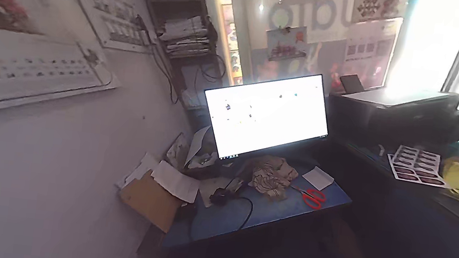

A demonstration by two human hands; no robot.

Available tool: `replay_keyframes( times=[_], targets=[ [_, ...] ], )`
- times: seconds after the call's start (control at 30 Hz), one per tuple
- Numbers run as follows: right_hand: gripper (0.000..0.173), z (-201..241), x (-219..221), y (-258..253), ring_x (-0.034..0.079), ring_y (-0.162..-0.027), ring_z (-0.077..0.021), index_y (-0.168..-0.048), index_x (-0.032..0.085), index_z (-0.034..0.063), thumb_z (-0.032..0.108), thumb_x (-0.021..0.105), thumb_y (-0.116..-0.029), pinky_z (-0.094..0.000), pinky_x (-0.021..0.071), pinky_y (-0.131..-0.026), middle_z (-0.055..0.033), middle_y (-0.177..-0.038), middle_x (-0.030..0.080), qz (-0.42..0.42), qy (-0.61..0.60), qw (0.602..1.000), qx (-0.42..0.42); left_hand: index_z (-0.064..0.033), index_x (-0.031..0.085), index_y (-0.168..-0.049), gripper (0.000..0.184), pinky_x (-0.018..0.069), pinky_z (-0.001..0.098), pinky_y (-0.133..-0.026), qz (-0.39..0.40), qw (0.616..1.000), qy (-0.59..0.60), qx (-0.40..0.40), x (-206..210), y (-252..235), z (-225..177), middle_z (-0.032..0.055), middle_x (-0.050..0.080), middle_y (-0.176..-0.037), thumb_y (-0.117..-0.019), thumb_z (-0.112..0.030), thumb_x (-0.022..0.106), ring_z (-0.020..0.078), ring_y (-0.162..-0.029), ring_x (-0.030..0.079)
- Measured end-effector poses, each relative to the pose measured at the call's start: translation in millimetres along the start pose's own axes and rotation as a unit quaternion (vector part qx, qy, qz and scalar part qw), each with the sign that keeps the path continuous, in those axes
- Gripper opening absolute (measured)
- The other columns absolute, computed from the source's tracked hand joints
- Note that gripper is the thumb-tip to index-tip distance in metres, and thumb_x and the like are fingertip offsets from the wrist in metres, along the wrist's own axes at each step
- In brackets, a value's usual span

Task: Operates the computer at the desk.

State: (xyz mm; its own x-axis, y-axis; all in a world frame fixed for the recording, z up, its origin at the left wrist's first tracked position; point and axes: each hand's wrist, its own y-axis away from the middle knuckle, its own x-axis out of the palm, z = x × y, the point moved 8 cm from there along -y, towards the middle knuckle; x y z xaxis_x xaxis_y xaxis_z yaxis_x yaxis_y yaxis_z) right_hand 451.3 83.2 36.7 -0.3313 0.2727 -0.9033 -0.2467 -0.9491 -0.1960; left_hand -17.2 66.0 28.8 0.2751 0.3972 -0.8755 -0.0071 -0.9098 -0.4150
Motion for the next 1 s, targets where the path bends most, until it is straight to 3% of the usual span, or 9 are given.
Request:
replay_keyframes(
  times=[0.07,0.13,0.27,0.4,0.57,0.7,0.83,1.0],
  targets=[
    [0.058,2,-1,2,0.050,-0.139,-0.0389,-0.146,0.055,0.0071,0.034,0.064,-0.0954,-0.0536,0.0415,-0.115,-0.0234,-0.149,0.052,0.007,-0.009,1.000,0.001,-0.0050,0.063,-0.137,0.048,0.0392,0.0509,-0.117,0.007,0.999,0.023,-0.024,-1,-2,2,0.0266,0.047,-0.153,-0.0976,-0.031,0.056,0.0408,-0.142,0.047],
    [0.059,8,-3,6,0.049,-0.141,-0.0382,-0.150,0.050,0.0061,0.031,0.060,-0.0977,-0.0527,0.0394,-0.117,-0.0228,-0.151,0.051,0.011,-0.009,1.000,-0.006,-0.0136,0.058,-0.146,0.049,0.0363,0.0507,-0.120,0.056,0.996,0.037,-0.064,1,-1,5,0.0253,0.037,-0.161,-0.1005,-0.033,0.054,0.0406,-0.148,0.039],
    [0.059,13,3,5,0.046,-0.143,-0.0396,-0.152,0.047,0.0035,0.033,0.050,-0.1010,-0.0527,0.0357,-0.120,-0.0241,-0.153,0.049,0.002,0.007,0.999,-0.043,-0.0062,0.068,-0.131,0.048,0.0286,0.0576,-0.122,0.077,0.996,0.025,-0.038,10,1,8,0.0220,0.051,-0.152,-0.0995,-0.039,0.052,0.0431,-0.147,0.039],
    [0.057,13,1,7,0.046,-0.144,-0.0389,-0.151,0.048,0.0044,0.034,0.050,-0.1023,-0.0517,0.0374,-0.119,-0.0248,-0.154,0.047,0.006,-0.005,0.999,-0.031,-0.0079,0.063,-0.139,0.049,0.0360,0.0556,-0.118,0.077,0.996,0.020,-0.047,6,0,4,0.0230,0.050,-0.153,-0.1021,-0.038,0.049,0.0423,-0.144,0.044],
    [0.056,16,-3,12,0.046,-0.144,-0.0384,-0.151,0.049,0.0053,0.034,0.051,-0.1031,-0.0510,0.0364,-0.120,-0.0243,-0.154,0.047,0.024,-0.026,0.999,-0.032,-0.0032,0.065,-0.135,0.047,0.0362,0.0576,-0.117,0.045,0.998,0.017,-0.026,6,0,2,0.0262,0.047,-0.154,-0.0997,-0.033,0.053,0.0447,-0.143,0.044],
    [0.055,4,8,7,0.052,-0.139,-0.0360,-0.147,0.055,0.0079,0.036,0.058,-0.0995,-0.0500,0.0420,-0.116,-0.0221,-0.149,0.053,-0.034,-0.019,0.997,-0.063,-0.0023,0.065,-0.133,0.045,0.0377,0.0563,-0.117,0.024,0.999,0.025,-0.012,4,2,2,0.0252,0.048,-0.153,-0.0979,-0.029,0.059,0.0437,-0.142,0.046],
    [0.052,16,0,10,0.048,-0.142,-0.0376,-0.149,0.053,0.0079,0.034,0.051,-0.1033,-0.0508,0.0371,-0.119,-0.0231,-0.152,0.050,0.005,-0.022,0.998,-0.060,-0.0013,0.065,-0.133,0.045,0.0392,0.0586,-0.115,0.013,0.999,0.030,-0.007,4,3,2,0.0264,0.049,-0.151,-0.0970,-0.028,0.060,0.0459,-0.140,0.048],
    [0.052,26,-8,14,0.045,-0.144,-0.0393,-0.150,0.051,0.0060,0.032,0.047,-0.1057,-0.0505,0.0338,-0.121,-0.0246,-0.153,0.048,0.034,-0.023,0.998,-0.041,-0.0045,0.061,-0.140,0.050,0.0353,0.0585,-0.117,0.053,0.998,0.016,-0.026,8,0,3,0.0232,0.046,-0.155,-0.1016,-0.033,0.047,0.0436,-0.144,0.044]
  ],
)
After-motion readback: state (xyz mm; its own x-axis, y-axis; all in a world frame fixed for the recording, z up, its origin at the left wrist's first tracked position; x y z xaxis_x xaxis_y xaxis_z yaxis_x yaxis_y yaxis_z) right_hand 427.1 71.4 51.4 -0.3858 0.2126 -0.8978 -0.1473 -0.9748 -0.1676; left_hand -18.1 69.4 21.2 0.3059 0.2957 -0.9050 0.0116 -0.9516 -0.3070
